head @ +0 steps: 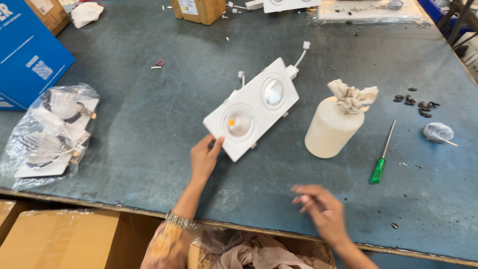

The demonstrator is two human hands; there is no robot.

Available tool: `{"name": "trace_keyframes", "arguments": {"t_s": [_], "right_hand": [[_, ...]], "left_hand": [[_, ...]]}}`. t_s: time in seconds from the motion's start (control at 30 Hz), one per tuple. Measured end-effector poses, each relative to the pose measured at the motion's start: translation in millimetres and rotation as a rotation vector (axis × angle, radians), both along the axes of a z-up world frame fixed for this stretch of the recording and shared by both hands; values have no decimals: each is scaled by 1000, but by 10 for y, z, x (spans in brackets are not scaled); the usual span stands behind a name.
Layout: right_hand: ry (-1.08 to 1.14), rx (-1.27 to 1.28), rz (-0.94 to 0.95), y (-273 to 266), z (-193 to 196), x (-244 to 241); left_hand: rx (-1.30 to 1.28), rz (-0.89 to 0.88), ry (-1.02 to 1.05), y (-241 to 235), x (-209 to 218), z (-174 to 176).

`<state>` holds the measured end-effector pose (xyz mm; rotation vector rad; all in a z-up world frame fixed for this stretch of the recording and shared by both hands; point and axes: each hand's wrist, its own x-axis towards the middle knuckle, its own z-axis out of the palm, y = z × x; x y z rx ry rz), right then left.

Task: The person cleans a light fixture with a cloth and then packages the component and its driver into a plastic bag.

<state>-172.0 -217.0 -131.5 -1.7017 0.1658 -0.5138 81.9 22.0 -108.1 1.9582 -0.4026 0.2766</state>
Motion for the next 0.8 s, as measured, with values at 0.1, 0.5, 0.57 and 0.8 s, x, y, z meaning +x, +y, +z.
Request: {"name": "trace_keyframes", "arguments": {"t_s": [0.1, 0.5, 0.57, 0.8], "right_hand": [[-289, -512, -287, -377, 504, 42], [-122, -788, -258, -1281, 1005, 916], [-190, -833, -271, -1313, 895, 964], [-135, -890, -306, -1262, 927, 973]], "left_hand": [[89, -163, 264, 539, -383, 30], [-470, -74, 339, 1402, -726, -243], [-526, -105, 344, 1304, -580, -296], [-623, -65, 310, 895, -271, -515]]}}
